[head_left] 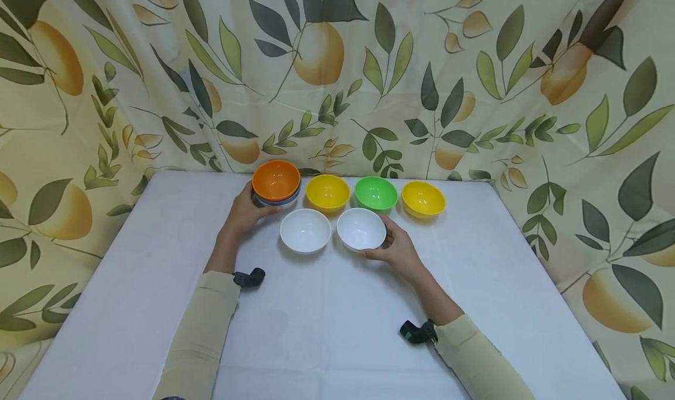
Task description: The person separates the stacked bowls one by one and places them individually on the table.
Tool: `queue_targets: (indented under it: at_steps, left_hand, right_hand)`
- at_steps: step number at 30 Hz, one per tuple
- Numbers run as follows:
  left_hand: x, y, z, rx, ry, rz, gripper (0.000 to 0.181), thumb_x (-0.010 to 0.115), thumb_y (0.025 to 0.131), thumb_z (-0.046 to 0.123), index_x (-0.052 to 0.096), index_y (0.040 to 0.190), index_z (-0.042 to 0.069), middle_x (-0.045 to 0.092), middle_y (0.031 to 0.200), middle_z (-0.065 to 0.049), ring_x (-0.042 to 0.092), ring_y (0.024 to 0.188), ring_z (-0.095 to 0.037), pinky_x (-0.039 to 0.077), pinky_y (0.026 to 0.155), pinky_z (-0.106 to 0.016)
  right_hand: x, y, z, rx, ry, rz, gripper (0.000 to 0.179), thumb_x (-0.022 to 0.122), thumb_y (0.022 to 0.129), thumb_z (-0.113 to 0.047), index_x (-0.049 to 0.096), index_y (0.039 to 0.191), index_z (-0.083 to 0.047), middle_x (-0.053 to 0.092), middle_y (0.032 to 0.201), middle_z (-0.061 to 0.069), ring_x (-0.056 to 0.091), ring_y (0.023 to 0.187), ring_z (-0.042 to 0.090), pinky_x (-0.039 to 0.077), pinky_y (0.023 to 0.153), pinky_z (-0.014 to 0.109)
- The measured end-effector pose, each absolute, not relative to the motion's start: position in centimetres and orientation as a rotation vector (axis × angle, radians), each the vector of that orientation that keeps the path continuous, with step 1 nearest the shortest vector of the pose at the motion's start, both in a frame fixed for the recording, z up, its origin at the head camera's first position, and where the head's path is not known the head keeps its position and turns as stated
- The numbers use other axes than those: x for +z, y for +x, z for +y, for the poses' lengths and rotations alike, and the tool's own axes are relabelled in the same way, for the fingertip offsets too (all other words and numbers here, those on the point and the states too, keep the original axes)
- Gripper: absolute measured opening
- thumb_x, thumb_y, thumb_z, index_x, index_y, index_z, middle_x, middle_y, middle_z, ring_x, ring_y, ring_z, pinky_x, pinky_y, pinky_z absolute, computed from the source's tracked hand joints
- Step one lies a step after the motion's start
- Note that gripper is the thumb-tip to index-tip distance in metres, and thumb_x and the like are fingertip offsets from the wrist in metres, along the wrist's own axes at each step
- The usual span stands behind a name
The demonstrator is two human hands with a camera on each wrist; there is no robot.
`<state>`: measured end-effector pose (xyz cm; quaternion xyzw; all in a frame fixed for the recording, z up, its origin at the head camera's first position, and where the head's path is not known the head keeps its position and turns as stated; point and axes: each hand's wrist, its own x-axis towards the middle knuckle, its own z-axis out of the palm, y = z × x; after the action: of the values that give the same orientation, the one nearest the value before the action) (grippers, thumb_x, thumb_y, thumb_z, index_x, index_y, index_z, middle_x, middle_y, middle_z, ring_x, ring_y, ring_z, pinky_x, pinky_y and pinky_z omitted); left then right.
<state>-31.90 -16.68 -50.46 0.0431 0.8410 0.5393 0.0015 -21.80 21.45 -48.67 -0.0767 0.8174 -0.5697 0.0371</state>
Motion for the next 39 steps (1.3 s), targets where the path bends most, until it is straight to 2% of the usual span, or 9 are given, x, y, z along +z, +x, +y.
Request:
queue_targets:
  at_steps: [8,16,28,39]
  left_hand:
    - [-50.41,-31.83,-16.62,1.697,0.119,2.629,0.110,0.094,0.080,0.028,0.027,0.165,0.008,0.036,0.167,-0.013,0.028,0.156,-0.032,0.014,0.128,-0.056]
    - [-50.44,-31.88,-16.69,1.688,0.123,2.634,0.109,0.094,0.081,0.028,0.027,0.165,0.008,0.036,0.167,-0.014,0.028,0.155,-0.033,0.015,0.128,-0.057]
    - [-50.37,-31.84,-16.54,1.699,0.099,2.612,0.110,0.094,0.080,0.031,0.028,0.165,0.010,0.036,0.167,-0.013,0.028,0.155,-0.034,0.017,0.127,-0.058]
    - [-50.35,-31.86,-16.60,1.679,0.099,2.622,0.111,0.094,0.080,0.030,0.026,0.165,0.008,0.035,0.167,-0.015,0.028,0.155,-0.034,0.016,0.127,-0.058]
  right_hand:
    - [-48.65,-22.03,21.54,-1.720,-0.205,2.486,0.105,0.092,0.076,0.001,0.031,0.161,0.004,0.044,0.157,0.027,0.044,0.143,0.045,0.029,0.124,0.054]
    - [-48.75,-21.83,21.46,-1.738,-0.200,2.482,0.109,0.095,0.076,-0.008,0.030,0.164,-0.004,0.044,0.160,0.018,0.044,0.145,0.037,0.030,0.124,0.048]
    - [-48.65,-21.68,21.39,-1.732,-0.177,2.487,0.107,0.096,0.076,-0.010,0.032,0.162,-0.002,0.045,0.158,0.019,0.044,0.144,0.038,0.029,0.125,0.048]
    - [-48.54,-21.51,21.46,-1.720,-0.154,2.493,0.105,0.096,0.077,-0.014,0.033,0.161,-0.002,0.045,0.158,0.020,0.045,0.144,0.039,0.029,0.125,0.048]
